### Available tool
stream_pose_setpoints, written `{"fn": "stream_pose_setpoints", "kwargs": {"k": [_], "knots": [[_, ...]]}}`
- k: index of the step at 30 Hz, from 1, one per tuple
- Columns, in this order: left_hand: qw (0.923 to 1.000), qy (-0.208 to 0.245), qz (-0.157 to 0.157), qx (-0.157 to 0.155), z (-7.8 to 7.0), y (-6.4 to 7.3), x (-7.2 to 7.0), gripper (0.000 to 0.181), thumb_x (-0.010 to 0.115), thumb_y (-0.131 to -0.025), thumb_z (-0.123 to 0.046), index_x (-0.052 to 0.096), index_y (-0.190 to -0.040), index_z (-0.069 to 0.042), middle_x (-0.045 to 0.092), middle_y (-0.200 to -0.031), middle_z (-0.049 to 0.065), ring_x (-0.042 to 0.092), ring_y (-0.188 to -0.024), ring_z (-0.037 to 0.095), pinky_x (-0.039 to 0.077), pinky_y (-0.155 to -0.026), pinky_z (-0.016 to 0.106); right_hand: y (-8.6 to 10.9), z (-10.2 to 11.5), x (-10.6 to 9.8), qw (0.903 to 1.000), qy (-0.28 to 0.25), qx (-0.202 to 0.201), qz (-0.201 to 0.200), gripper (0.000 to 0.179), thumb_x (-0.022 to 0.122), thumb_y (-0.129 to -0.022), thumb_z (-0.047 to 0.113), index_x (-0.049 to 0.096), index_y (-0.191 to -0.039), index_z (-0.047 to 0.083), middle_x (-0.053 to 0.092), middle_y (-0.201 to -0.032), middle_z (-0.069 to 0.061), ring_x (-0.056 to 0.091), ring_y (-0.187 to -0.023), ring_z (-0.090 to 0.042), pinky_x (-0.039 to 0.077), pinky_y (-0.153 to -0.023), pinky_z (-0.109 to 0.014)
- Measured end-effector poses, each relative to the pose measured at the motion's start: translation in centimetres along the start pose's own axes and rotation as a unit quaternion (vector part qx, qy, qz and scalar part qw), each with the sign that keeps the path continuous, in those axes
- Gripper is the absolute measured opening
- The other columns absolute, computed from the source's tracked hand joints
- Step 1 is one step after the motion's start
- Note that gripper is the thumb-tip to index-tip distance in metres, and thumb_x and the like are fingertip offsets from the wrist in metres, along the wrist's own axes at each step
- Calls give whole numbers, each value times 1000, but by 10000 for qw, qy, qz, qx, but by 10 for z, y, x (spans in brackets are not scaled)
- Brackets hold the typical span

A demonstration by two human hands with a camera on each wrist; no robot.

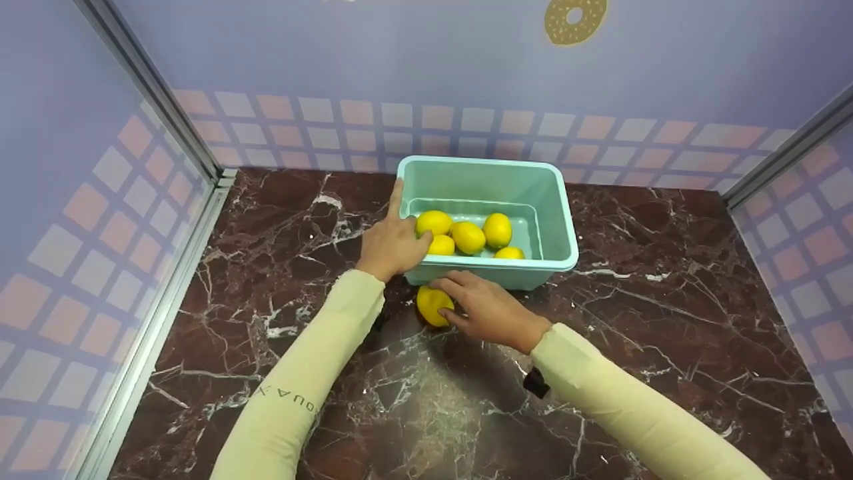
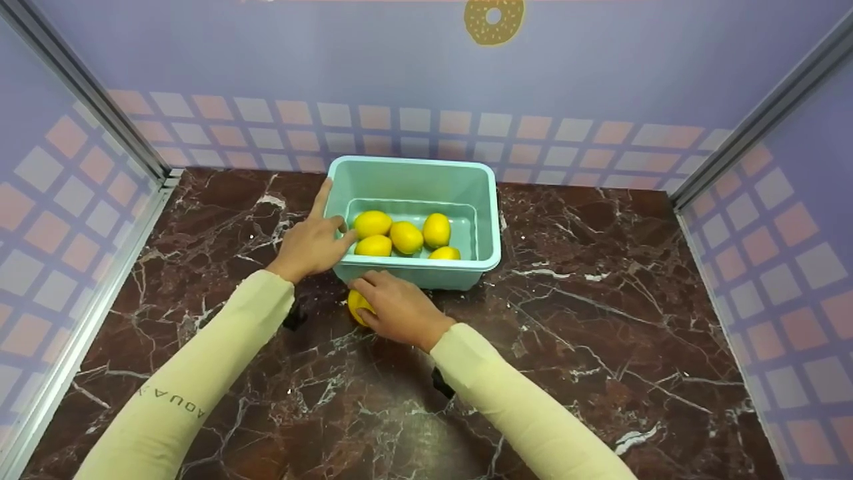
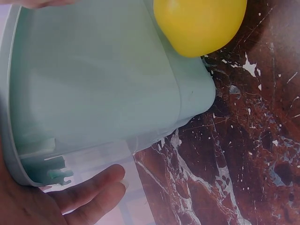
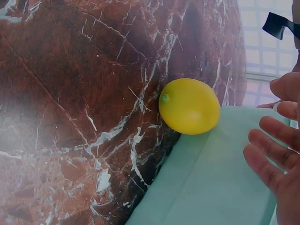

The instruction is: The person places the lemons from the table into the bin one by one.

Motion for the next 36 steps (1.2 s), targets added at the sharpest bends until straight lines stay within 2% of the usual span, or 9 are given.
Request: {"fn": "stream_pose_setpoints", "kwargs": {"k": [6,14,21,32,36], "knots": [[10000,23,-21,-3,0,0,0,46,44,-95,-45,69,-104,-8,-8,-165,1,58,-64,25,47,-58,38,-3,-2,8,9999,-53,79,79,41,64,-92,27,56,-130,14,61,-123,-2,59,-109,-17,51,-94,-36],[10000,25,-36,17,0,-1,-1,49,44,-95,-46,69,-111,-7,-7,-165,1,58,-64,25,48,-59,39,-10,-5,22,9994,-169,248,195,41,65,-92,28,57,-129,12,61,-124,-5,57,-111,-20,50,-96,-37],[10000,36,-51,27,0,0,-1,47,44,-95,-46,70,-105,-7,-7,-165,2,58,-64,24,48,-58,39,-14,-8,36,9995,-63,205,218,45,66,-91,28,56,-132,13,61,-127,-6,56,-116,-24,47,-100,-41],[10000,-15,-1,6,-1,1,-1,52,43,-95,-46,67,-117,-5,-8,-165,1,60,-68,25,50,-62,40,-21,-7,50,9990,-17,182,408,48,69,-88,28,56,-132,14,59,-128,-7,56,-116,-25,48,-99,-41],[10000,-15,22,5,-1,1,-1,53,43,-95,-47,67,-117,-5,-9,-165,1,61,-70,25,51,-64,40,-21,-5,57,9988,-12,130,470,51,72,-86,28,56,-132,13,58,-128,-8,56,-116,-25,48,-98,-41]]}}
Point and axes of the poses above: each hand's wrist, its own y-axis away from the middle knuckle, its own x-axis out of the palm, z = x × y, the point moved 5 cm from there along -y, towards the middle knuckle
